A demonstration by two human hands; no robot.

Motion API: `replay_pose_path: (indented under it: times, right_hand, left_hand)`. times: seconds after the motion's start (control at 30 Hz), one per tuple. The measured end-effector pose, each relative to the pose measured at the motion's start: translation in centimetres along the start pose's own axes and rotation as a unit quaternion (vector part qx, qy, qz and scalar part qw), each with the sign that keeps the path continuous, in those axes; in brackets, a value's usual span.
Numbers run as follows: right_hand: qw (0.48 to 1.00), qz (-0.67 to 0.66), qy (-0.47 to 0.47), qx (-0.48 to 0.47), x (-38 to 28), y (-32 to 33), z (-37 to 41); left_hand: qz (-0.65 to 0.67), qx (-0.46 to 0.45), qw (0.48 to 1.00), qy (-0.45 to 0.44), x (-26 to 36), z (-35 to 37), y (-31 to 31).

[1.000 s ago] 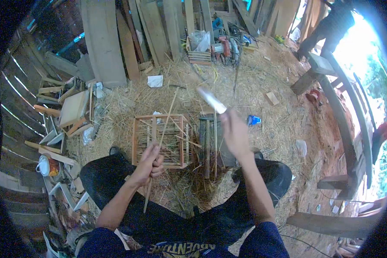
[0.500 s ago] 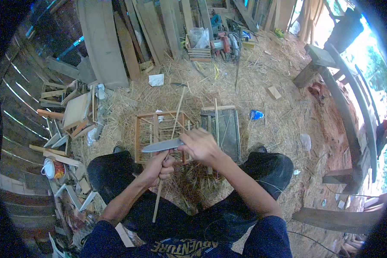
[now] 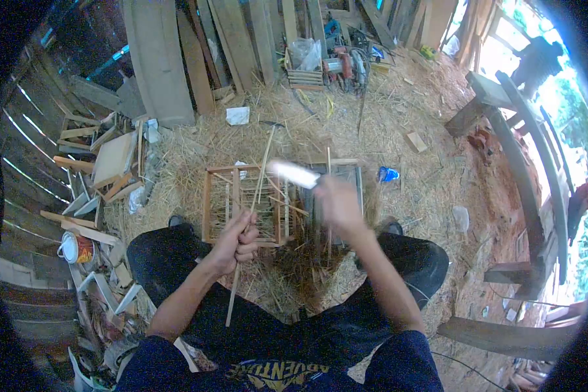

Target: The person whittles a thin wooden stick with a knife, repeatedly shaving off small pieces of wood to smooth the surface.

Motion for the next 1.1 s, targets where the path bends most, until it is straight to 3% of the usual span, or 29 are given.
replay_pose_path:
  times: [0.03, 0.13, 0.2, 0.23, 0.27, 0.4, 0.43, 0.53, 0.6, 0.63, 0.73, 0.8, 0.87, 0.93, 1.0, 1.1]
  right_hand:
    - [0.996, -0.015, 0.051, -0.069, -1.9, -1.4, 0.6]
    - [0.976, -0.076, 0.168, -0.113, -6.3, -3.1, 2.0]
    - [0.989, 0.034, 0.076, -0.125, -0.2, -5.4, 0.9]
    - [0.999, 0.022, -0.01, -0.036, 0.3, -1.2, -1.0]
    - [0.988, 0.141, 0.032, -0.052, 2.8, -0.3, -2.1]
    - [0.996, 0.061, -0.07, -0.01, 0.4, -0.5, -0.9]
    - [0.996, 0.084, 0.006, -0.035, -0.6, -1.8, 0.1]
    - [0.99, 0.046, 0.099, -0.09, -4.6, -2.2, 1.0]
    - [0.999, 0.052, -0.01, -0.013, 1.8, -0.8, -0.9]
    - [0.99, 0.129, -0.022, -0.048, 2.5, 1.5, -2.6]
    - [0.994, 0.106, -0.021, 0.02, 1.8, 0.7, -1.0]
    - [0.989, 0.12, 0.01, -0.084, -0.5, -2.3, 0.9]
    - [0.986, 0.098, 0.068, -0.119, -2.9, -2.1, 0.6]
    - [0.994, 0.108, -0.006, -0.026, 2.5, 1.4, -2.0]
    - [0.971, 0.066, -0.228, -0.011, 8.2, 4.0, -3.3]
    - [0.989, 0.099, -0.109, 0.001, 4.0, 4.0, -0.9]
  left_hand:
    - [-0.003, -0.001, 1.0, -0.004, -0.4, -0.4, 0.4]
    - [-0.018, -0.01, 0.999, 0.033, -1.3, -0.5, 0.1]
    - [-0.024, -0.049, 0.998, 0.028, -1.6, 0.6, -1.3]
    - [-0.027, -0.044, 0.998, 0.039, -2.0, 0.4, -0.8]
    - [-0.039, -0.041, 0.998, 0.037, -1.9, 0.0, -0.9]
    - [-0.06, -0.037, 0.997, 0.019, -1.3, -0.6, -1.2]
    - [-0.064, -0.041, 0.997, 0.02, -1.7, -0.4, -1.1]
    - [-0.066, -0.033, 0.997, 0.03, -2.3, 0.1, -0.5]
    - [-0.08, -0.025, 0.996, 0.015, -1.7, 0.6, -0.3]
    - [-0.094, -0.018, 0.995, 0.024, -1.3, 0.2, -0.1]
    - [-0.063, -0.046, 0.997, 0.029, -2.0, -0.4, -0.9]
    - [-0.086, -0.046, 0.995, 0.032, -2.4, -0.4, -0.6]
    - [-0.083, -0.034, 0.995, 0.049, -2.7, 0.0, -0.3]
    - [-0.112, -0.042, 0.992, 0.042, -2.6, 0.9, -0.2]
    - [-0.123, -0.049, 0.991, 0.007, -1.8, 1.0, -0.3]
    - [-0.097, -0.025, 0.995, -0.016, -0.7, 0.8, -0.1]
Point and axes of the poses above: each hand's wrist, its own z-axis away from the middle knuckle, its own y-axis out of the back of the hand, x = y × z, the point moved 5 cm from there along -z, towards the middle knuckle, and after that the axes turned 4 degrees about x, right-handed, at the moved point
